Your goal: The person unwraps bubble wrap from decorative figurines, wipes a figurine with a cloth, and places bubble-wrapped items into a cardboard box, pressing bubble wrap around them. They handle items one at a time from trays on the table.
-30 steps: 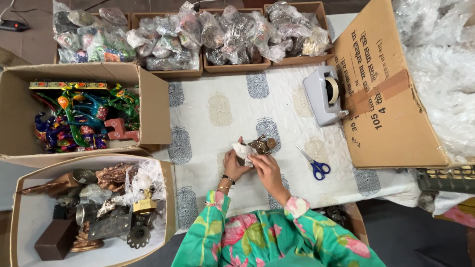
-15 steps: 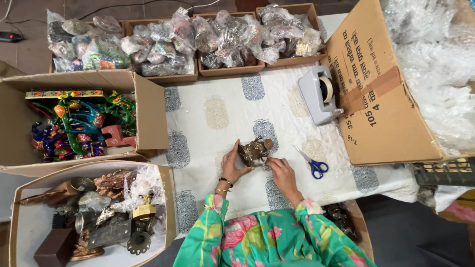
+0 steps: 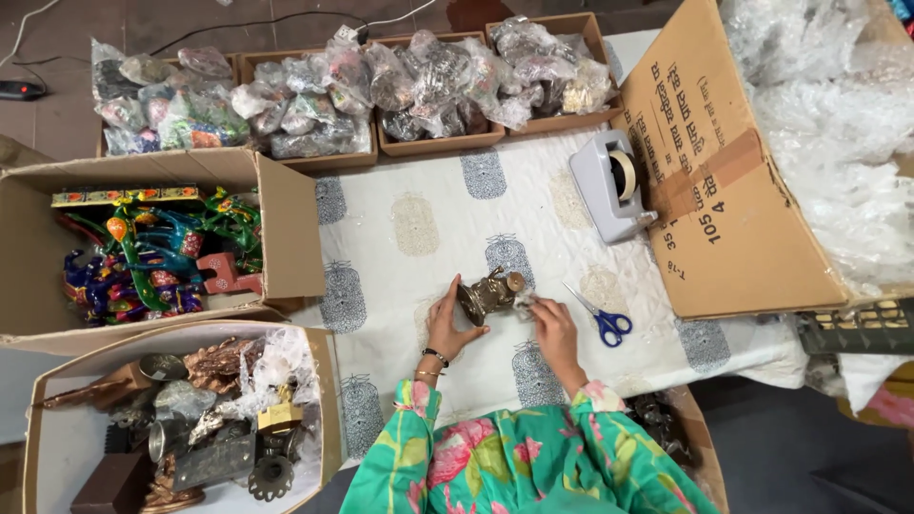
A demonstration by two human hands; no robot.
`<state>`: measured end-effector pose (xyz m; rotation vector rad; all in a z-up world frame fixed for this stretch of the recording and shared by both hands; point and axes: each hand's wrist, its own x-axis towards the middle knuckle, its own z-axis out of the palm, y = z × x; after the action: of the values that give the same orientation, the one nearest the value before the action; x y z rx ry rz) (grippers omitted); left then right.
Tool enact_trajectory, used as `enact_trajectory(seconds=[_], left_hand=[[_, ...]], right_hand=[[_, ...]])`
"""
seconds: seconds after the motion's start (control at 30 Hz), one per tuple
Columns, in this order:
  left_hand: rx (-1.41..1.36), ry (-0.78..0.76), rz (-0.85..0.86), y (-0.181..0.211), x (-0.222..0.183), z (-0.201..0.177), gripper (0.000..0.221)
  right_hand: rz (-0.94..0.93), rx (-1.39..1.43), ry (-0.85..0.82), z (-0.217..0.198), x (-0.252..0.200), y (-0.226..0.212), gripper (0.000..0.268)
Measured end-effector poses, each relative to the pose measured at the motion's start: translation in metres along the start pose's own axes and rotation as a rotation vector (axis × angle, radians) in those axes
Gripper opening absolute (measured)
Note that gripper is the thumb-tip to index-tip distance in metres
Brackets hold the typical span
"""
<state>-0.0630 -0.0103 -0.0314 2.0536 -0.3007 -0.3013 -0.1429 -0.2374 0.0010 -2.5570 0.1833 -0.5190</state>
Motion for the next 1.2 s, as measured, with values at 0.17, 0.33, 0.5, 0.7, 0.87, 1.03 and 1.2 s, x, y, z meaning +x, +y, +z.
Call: enact_trajectory(seconds=[0.17, 0.33, 0.5, 0.7, 0.87, 1.03, 1.2], left_hand=[[-0.017, 0.004, -0.004, 0.003, 0.001, -0.003, 0.130], [0.038, 0.018, 0.018, -0.056, 0.005, 0.033, 0.118], [0.084, 0.004, -0.048, -0.052, 0.006, 0.031, 0.096], [0.002, 0.024, 0.030, -0.001, 0.000, 0.000, 0.126], [0.004, 0.029, 0.033, -0.011, 0.002, 0.004, 0.126], [0.096, 0.029, 0.001, -0.057, 0.008, 0.035, 0.114], [0.043, 0.040, 0.025, -0.022, 0.005, 0.011, 0.117]], right_hand=[[0.126, 0.156, 0.088, -0.011, 0.025, -0.041, 0.027], [-0.106, 0.241, 0.049, -0.016, 0.044, -0.101, 0.029], [-0.211, 0.199, -0.088, 0.000, 0.051, -0.084, 0.022], [-0.124, 0.109, -0.180, 0.022, 0.090, -0.043, 0.014], [-0.137, 0.114, -0.049, -0.001, 0.086, -0.084, 0.018], [-0.276, 0.220, -0.055, -0.008, 0.067, -0.097, 0.021], [-0.019, 0.232, -0.185, 0.026, 0.085, -0.058, 0.019]])
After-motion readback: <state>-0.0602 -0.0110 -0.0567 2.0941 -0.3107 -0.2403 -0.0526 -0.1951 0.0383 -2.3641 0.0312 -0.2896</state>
